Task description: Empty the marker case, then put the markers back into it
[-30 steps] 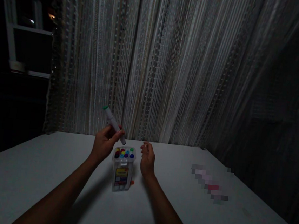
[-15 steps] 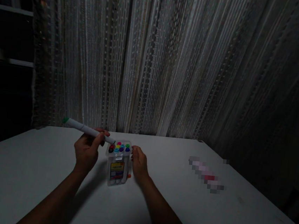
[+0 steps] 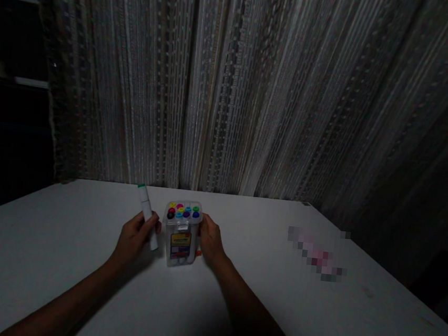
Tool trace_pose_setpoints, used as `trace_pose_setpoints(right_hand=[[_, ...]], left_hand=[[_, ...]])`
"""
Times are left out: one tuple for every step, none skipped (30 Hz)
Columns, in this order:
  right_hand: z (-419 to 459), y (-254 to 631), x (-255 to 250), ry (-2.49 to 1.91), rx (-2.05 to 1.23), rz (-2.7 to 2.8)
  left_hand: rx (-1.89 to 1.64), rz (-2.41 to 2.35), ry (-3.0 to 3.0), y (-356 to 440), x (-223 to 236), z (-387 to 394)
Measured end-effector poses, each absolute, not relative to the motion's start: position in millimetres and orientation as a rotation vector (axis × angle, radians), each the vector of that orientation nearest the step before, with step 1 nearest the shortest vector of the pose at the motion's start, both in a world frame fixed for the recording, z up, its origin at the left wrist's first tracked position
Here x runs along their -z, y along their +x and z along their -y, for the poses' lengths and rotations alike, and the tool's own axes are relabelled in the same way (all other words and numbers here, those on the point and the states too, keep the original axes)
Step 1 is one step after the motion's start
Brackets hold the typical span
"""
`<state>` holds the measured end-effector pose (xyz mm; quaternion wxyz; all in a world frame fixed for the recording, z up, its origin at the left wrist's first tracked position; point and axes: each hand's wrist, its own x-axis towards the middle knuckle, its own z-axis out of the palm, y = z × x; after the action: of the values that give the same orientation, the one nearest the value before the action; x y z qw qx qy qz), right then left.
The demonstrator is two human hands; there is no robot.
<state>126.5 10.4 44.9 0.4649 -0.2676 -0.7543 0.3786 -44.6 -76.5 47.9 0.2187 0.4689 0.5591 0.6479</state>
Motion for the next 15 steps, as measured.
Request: trace_pose_setpoints(right_hand=[[-9.7,126.5,-45.5,-0.614,-0.962,1.831],[-9.1,126.6,-46.3,-0.571,-0.996,1.805],[-8.7,126.8,-47.1,-0.537,-1.028,1.78],[-8.3,127.2,-48.0,-0.516,-1.056,1.765],[-7.9,127.6,-49.0,-0.502,-1.081,1.754],[-7.4,128.1,-50.0,-0.491,-1.107,1.747],[-6.9,128.6,-51.0,-0.481,-1.134,1.746],[-6.3,129.2,-51.9,-0.471,-1.163,1.746],[-5.8,129.7,-52.7,-0.461,-1.191,1.746],[-5.4,130.3,-53.3,-0.45,-1.218,1.747],[-5.4,130.8,-53.6,-0.436,-1.245,1.748],[-5.7,131.3,-53.8,-0.416,-1.273,1.747],[-6.4,131.8,-53.7,-0.389,-1.298,1.743],[-7.5,132.2,-53.7,-0.357,-1.323,1.741],[-8.9,132.7,-53.6,-0.324,-1.347,1.742]], left_hand=[[-1.773,-1.519,1.318,-40.1,-47.9,74.6],[-1.753,-1.49,1.33,-36.2,-47.5,72.8],[-1.734,-1.455,1.333,-33.1,-46.0,71.3],[-1.714,-1.413,1.33,-31.1,-43.5,70.1],[-1.693,-1.374,1.326,-30.2,-40.1,69.1],[-1.673,-1.348,1.324,-30.2,-36.0,68.3],[-1.66,-1.336,1.328,-31.0,-31.9,67.5],[-1.653,-1.338,1.337,-32.2,-28.2,66.6],[-1.65,-1.344,1.344,-33.6,-25.3,65.4],[-1.651,-1.346,1.347,-34.9,-23.5,63.8],[-1.657,-1.344,1.347,-35.8,-22.6,61.5],[-1.658,-1.337,1.348,-36.2,-22.7,58.6],[-1.659,-1.323,1.342,-36.0,-23.4,55.0],[-1.657,-1.302,1.333,-35.3,-24.4,50.9],[-1.658,-1.281,1.321,-34.1,-25.4,46.7]])
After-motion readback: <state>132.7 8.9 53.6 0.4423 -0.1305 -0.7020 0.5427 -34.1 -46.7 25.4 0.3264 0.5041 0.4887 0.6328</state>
